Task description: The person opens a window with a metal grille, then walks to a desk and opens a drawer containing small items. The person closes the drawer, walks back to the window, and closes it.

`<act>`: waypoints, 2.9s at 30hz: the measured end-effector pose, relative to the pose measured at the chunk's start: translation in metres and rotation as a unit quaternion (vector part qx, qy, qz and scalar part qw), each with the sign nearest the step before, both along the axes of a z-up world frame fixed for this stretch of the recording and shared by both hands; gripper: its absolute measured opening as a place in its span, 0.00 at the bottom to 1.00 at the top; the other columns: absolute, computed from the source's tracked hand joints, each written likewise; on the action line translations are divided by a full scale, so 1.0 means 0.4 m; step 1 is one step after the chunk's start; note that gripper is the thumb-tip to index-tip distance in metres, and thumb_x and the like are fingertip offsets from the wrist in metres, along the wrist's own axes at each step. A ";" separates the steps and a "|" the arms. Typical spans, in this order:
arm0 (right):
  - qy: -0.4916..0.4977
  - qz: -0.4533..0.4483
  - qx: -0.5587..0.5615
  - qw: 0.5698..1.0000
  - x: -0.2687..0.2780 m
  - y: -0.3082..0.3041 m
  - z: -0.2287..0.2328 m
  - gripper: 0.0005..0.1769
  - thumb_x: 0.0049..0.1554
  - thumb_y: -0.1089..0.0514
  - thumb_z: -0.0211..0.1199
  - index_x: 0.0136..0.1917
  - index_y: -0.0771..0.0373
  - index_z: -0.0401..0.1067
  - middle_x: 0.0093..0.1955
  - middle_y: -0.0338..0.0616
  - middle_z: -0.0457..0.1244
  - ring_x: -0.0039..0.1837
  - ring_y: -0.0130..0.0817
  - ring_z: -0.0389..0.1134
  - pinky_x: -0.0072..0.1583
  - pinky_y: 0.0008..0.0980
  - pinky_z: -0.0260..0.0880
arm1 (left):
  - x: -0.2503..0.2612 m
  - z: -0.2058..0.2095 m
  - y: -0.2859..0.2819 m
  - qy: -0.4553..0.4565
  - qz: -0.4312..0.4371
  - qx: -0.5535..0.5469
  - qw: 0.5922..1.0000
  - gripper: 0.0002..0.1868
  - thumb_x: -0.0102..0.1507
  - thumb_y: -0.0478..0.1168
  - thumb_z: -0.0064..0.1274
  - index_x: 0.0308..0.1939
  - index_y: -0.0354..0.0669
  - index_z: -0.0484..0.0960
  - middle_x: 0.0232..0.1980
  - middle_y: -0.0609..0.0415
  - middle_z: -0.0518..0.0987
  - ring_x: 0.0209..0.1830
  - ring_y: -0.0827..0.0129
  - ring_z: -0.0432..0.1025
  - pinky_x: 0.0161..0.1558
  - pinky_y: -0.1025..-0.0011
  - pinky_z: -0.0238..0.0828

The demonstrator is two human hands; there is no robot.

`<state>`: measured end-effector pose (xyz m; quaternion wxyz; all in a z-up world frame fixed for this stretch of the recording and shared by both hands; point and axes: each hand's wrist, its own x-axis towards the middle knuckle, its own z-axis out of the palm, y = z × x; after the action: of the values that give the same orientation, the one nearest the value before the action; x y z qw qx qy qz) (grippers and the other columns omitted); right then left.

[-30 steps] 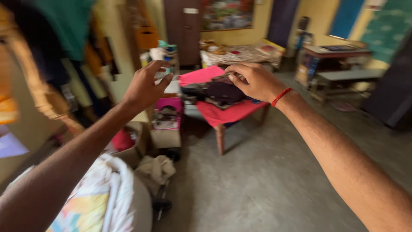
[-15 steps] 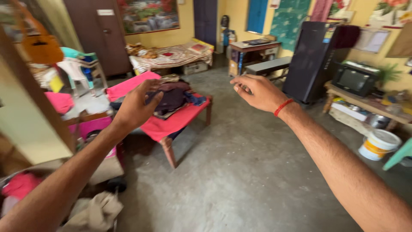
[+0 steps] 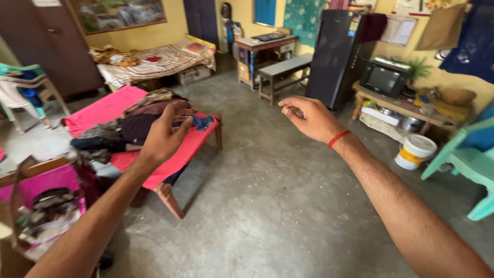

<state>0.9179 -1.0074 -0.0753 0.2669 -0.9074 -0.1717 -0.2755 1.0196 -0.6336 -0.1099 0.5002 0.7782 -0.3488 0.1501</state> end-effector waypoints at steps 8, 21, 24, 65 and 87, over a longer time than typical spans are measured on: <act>0.045 -0.092 0.027 0.994 0.145 -0.189 -0.050 0.17 0.64 0.51 0.59 0.62 0.60 0.75 0.58 0.44 0.71 0.57 0.35 0.74 0.58 0.36 0.74 | 0.243 -0.066 -0.220 0.020 -0.070 0.002 0.997 0.27 0.70 0.43 0.49 0.70 0.37 0.63 0.61 0.46 0.80 0.59 0.62 0.77 0.52 0.65 0.76; 0.041 -0.137 0.051 0.988 0.586 -0.605 -0.051 0.17 0.63 0.50 0.60 0.61 0.60 0.75 0.54 0.43 0.73 0.53 0.32 0.74 0.55 0.32 0.72 | 0.766 -0.091 -0.644 0.022 -0.051 0.024 0.998 0.26 0.69 0.44 0.50 0.69 0.40 0.65 0.62 0.49 0.80 0.61 0.64 0.75 0.49 0.64 0.76; 0.052 -0.133 0.053 0.988 0.685 -0.713 -0.055 0.18 0.63 0.50 0.60 0.62 0.61 0.75 0.54 0.43 0.72 0.52 0.30 0.73 0.55 0.33 0.72 | 0.885 -0.105 -0.748 0.027 -0.057 0.015 0.998 0.24 0.68 0.45 0.50 0.66 0.40 0.69 0.62 0.50 0.80 0.61 0.65 0.75 0.49 0.63 0.76; 0.246 -0.113 0.394 0.879 2.022 -1.304 -0.655 0.20 0.66 0.54 0.55 0.66 0.65 0.72 0.58 0.47 0.70 0.62 0.34 0.71 0.60 0.36 0.73 | 2.094 -0.673 -1.267 0.365 -0.051 -0.150 0.917 0.21 0.69 0.40 0.50 0.66 0.39 0.73 0.62 0.51 0.80 0.60 0.65 0.76 0.56 0.68 0.76; 0.260 0.005 0.395 0.881 3.110 -1.661 -0.765 0.19 0.67 0.55 0.55 0.65 0.67 0.72 0.58 0.46 0.70 0.60 0.31 0.71 0.57 0.33 0.73 | 2.961 -0.636 -1.505 0.323 0.060 -0.188 0.926 0.19 0.68 0.38 0.51 0.62 0.37 0.77 0.61 0.54 0.79 0.58 0.70 0.75 0.55 0.67 0.78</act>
<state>2.1619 -1.6716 -0.3814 0.6398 -0.7647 0.0228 -0.0731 2.2038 -1.2358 -0.3642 0.7128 0.6958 -0.0863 -0.0169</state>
